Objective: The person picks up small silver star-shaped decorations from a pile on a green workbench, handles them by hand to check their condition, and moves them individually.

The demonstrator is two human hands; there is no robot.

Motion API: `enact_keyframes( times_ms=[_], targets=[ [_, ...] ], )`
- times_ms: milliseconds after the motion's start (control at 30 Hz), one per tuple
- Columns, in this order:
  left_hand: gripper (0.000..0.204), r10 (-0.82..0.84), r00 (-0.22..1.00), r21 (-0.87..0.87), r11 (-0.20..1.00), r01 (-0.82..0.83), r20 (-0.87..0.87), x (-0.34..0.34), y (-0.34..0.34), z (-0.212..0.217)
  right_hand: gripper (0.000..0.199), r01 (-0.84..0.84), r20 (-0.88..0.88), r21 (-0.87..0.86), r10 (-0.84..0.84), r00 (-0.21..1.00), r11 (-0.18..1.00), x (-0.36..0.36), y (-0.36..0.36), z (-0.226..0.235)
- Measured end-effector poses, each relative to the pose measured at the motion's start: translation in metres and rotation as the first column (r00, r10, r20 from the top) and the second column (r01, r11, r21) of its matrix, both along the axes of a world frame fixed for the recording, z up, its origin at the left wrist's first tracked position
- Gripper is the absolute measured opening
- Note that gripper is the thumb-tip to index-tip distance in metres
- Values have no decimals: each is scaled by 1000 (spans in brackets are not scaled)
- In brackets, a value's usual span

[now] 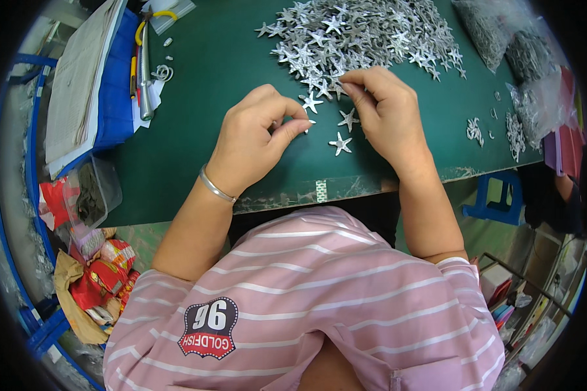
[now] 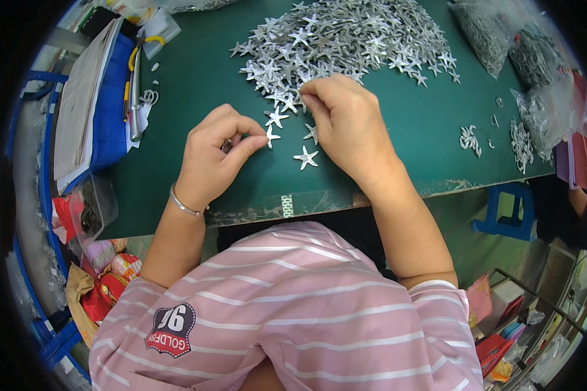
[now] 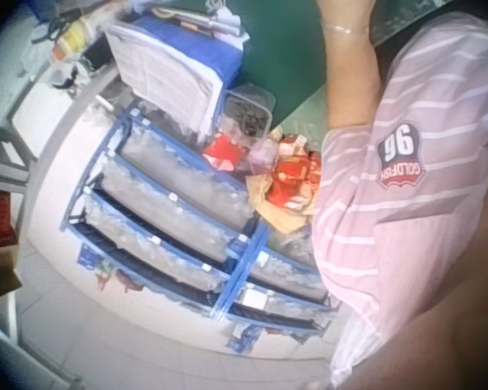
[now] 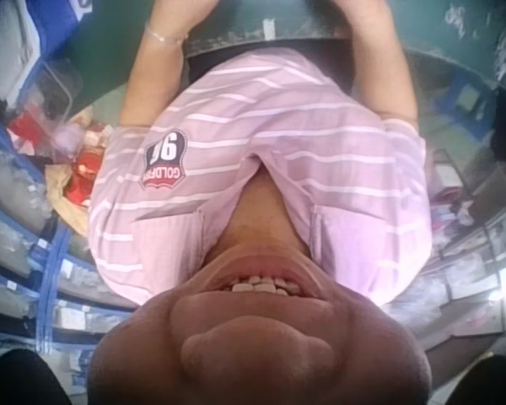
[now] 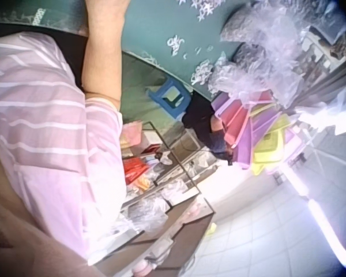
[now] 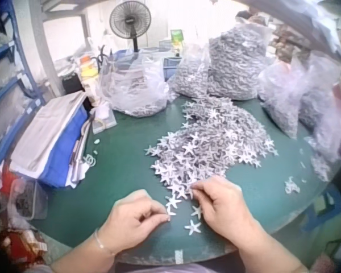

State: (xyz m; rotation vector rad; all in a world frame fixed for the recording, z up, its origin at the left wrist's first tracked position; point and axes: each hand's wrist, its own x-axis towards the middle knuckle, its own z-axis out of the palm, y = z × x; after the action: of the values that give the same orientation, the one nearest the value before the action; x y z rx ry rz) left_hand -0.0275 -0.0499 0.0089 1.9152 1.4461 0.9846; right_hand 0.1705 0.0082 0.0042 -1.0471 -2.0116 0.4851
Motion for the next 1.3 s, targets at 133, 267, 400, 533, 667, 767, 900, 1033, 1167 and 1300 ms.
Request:
enact_keyframes(
  times_ms=[133, 267, 400, 533, 667, 767, 900, 1033, 1167, 1300],
  targets=[
    [14, -91, 986, 112, 988, 108, -142, 4, -1, -12, 15, -37, 120, -142, 54, 991, 989, 20, -3, 19],
    [12, -133, 986, 86, 986, 142, -104, 3, 0, -14, 21, -53, 257, -222, 111, 960, 974, 25, -19, 11],
    [11, -110, 976, -72, 990, 125, 186, 3, -2, -1, 17, -32, 200, -221, 77, 977, 975, 20, -25, 8],
    [11, -88, 591, -203, 890, 408, 802, -12, 2, -4, 14, -99, 88, -145, 113, 990, 984, 19, -27, 1],
    [12, 163, 276, -283, 831, 479, 947, -13, 7, 1, 15, -182, 87, -78, 188, 978, 980, 18, -28, 2],
    [10, 238, 481, -398, 879, 263, 844, -15, 8, -3, 15, -292, -55, -152, 287, 956, 944, 22, -27, 1],
    [12, 198, 977, 70, 976, -204, 86, 1, 8, -10, 14, -284, 37, -99, 288, 957, 954, 22, -23, 9],
    [16, 178, 958, 200, 971, -133, -225, 13, 11, -15, 5, -228, 221, -157, 260, 940, 961, 14, -25, 11],
    [12, 155, 979, 148, 980, -135, -135, 15, 10, -17, 4, -224, 156, -157, 248, 956, 962, 14, -26, 14],
    [10, 94, 956, -40, 995, -86, 277, 3, 10, -19, 3, -438, -547, -653, 15, 837, 618, 22, -13, 3]
  ],
)
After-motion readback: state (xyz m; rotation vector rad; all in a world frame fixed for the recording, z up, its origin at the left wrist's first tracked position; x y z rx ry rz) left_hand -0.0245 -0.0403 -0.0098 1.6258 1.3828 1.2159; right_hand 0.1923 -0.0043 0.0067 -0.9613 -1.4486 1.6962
